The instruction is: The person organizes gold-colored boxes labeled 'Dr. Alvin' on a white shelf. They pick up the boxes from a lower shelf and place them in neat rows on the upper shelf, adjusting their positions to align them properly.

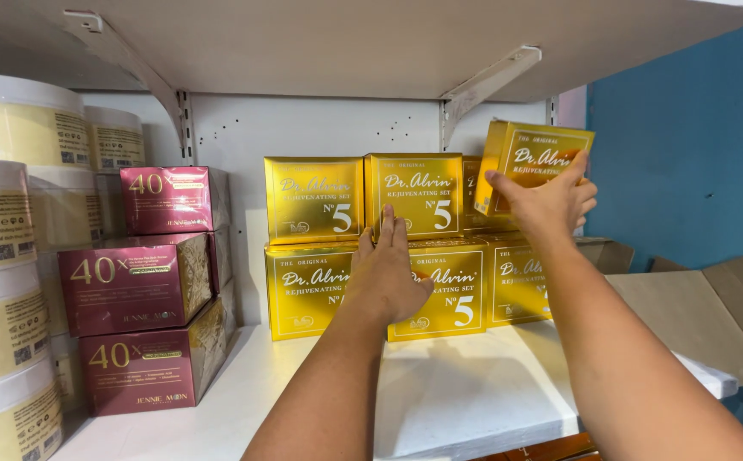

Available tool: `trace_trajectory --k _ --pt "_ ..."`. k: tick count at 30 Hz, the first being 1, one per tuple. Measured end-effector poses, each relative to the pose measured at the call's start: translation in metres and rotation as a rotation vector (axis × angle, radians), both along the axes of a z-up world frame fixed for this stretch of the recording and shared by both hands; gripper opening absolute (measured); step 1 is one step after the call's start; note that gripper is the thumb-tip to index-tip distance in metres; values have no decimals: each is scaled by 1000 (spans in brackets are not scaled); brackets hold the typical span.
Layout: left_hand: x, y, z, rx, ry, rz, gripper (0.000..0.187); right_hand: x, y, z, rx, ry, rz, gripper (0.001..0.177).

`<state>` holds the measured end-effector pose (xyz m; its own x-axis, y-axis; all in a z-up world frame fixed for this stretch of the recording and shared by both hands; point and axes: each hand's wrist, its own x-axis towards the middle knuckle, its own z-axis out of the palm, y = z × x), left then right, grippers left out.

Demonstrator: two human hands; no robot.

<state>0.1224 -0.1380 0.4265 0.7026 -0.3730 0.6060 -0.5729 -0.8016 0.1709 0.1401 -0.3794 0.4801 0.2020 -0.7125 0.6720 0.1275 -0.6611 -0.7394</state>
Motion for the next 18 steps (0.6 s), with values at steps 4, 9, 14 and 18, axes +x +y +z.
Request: trace_trajectory --k 4,9,14,18 --pt "1 -1 -2 -8 -21 1 102 -11 18 1 -52 -29 50 140" --pt "-2 -1 1 -176 -41 -83 108 -19 74 -3 -173 -51 268 146" --pt "25 -4 -4 -450 -127 -149 102 -20 104 -13 -182 62 223 147" --pt "29 -4 -5 -433 -69 -133 90 -20 111 -17 -202 229 192 146"
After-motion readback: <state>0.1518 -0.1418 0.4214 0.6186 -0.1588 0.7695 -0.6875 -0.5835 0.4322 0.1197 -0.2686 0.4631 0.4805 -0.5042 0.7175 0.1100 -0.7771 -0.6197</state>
